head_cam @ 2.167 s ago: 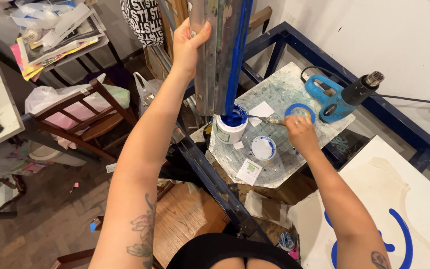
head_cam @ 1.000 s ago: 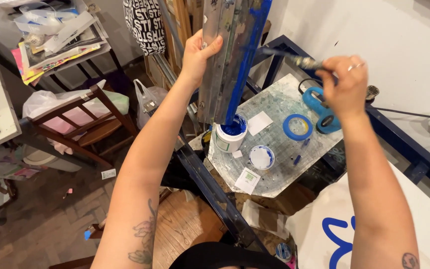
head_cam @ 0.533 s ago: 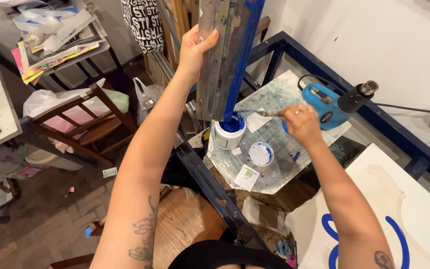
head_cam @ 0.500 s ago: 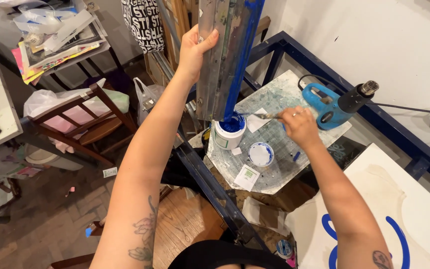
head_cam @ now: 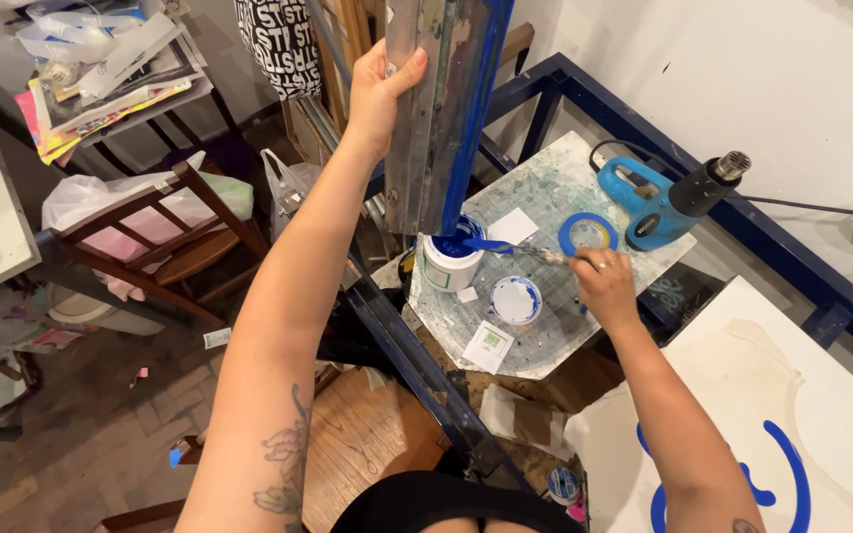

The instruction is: Manually screen printing a design onto fabric and reloading the squeegee with ink.

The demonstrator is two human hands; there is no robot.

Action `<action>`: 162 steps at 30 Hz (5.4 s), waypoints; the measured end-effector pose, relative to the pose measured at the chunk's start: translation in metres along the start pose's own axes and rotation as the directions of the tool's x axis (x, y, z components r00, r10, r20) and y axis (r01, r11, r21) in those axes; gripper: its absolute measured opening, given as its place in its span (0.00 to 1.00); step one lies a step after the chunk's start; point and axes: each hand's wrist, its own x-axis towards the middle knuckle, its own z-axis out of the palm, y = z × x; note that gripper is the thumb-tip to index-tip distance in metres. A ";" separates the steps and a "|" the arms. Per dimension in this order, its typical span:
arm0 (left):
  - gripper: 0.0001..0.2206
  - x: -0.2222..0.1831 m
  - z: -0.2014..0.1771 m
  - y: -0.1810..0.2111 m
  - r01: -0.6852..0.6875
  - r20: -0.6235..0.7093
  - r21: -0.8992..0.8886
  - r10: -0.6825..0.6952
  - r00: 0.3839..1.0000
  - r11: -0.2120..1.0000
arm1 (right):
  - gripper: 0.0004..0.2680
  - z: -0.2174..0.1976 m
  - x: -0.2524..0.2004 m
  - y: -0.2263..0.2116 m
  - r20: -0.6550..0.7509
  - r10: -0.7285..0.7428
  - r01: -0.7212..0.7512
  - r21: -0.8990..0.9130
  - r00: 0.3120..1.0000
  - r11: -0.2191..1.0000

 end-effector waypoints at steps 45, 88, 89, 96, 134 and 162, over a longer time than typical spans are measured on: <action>0.06 0.013 -0.009 0.002 0.172 -0.016 -0.284 -0.184 0.983 0.943 | 0.06 0.008 0.137 0.053 0.034 0.129 -0.130 0.472 0.991 0.872; 0.06 -0.002 -0.001 0.017 0.147 -0.057 -0.275 -0.169 0.984 0.950 | 0.07 -0.154 0.223 0.015 -0.567 0.091 -0.056 0.078 0.819 0.995; 0.06 -0.003 0.000 0.019 0.152 -0.071 -0.277 -0.178 0.981 0.949 | 0.08 -0.152 0.222 0.014 -0.561 0.081 -0.050 0.071 0.824 0.996; 0.06 0.000 0.000 0.020 0.152 -0.099 -0.273 -0.185 0.978 0.950 | 0.07 -0.110 0.186 0.008 -0.520 0.059 -0.055 0.024 0.852 0.998; 0.07 0.002 -0.005 0.005 0.124 -0.122 -0.245 -0.157 0.980 0.962 | 0.05 -0.017 0.006 0.037 -0.239 0.071 -0.114 -0.172 0.968 0.978; 0.07 0.009 0.000 0.001 0.175 -0.109 -0.201 -0.200 0.974 0.964 | 0.04 0.000 0.099 0.005 -0.217 -0.003 0.000 -0.015 0.976 1.000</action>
